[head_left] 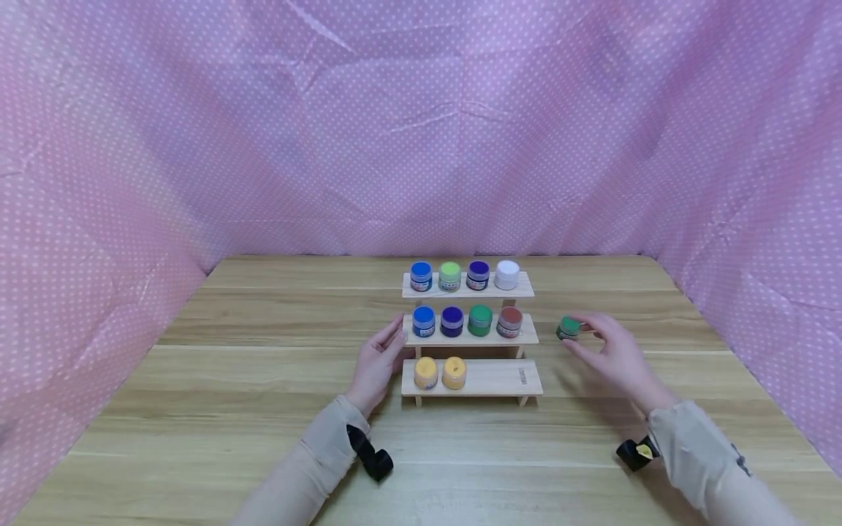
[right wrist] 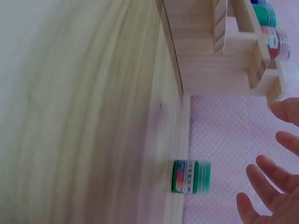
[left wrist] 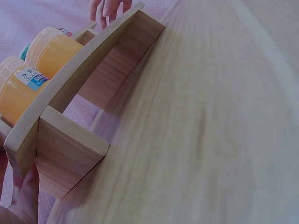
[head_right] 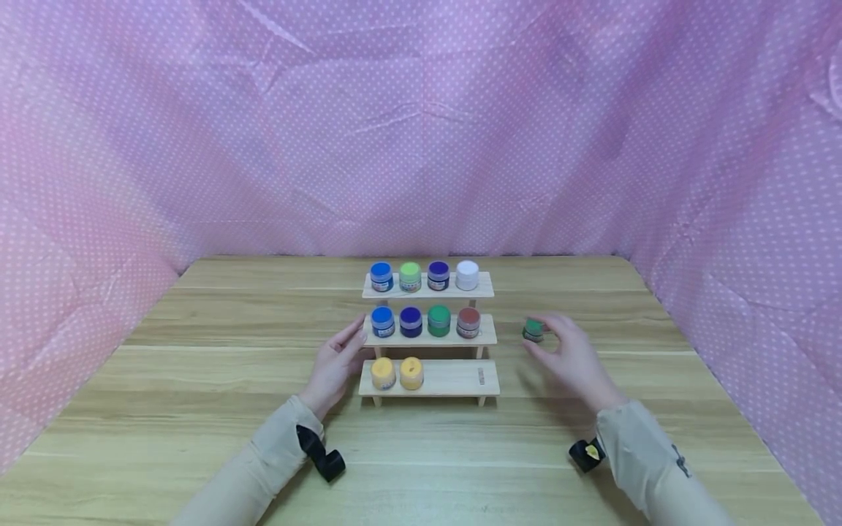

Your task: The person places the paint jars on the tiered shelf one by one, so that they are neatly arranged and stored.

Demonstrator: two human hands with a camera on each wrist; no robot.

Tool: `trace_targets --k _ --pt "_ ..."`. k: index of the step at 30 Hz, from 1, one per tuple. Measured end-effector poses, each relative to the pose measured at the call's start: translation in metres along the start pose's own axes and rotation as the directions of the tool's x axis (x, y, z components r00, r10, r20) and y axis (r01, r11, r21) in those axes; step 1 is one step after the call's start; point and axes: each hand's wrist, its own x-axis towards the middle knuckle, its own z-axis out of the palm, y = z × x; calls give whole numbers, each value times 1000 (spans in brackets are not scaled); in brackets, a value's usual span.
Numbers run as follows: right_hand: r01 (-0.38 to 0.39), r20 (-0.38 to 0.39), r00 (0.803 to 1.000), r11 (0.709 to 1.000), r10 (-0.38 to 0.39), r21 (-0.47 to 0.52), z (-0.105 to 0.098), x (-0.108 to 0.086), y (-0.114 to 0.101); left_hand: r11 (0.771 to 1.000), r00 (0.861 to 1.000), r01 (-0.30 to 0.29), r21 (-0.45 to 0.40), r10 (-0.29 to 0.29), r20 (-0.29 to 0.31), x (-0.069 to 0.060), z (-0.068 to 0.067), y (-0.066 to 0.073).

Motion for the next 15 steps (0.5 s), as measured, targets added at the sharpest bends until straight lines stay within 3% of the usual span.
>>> trace_targets --k 15 --pt "-132 81 988 991 133 -20 -4 6 19 1000 1000 15 -6 -15 -2 0 0 -1"
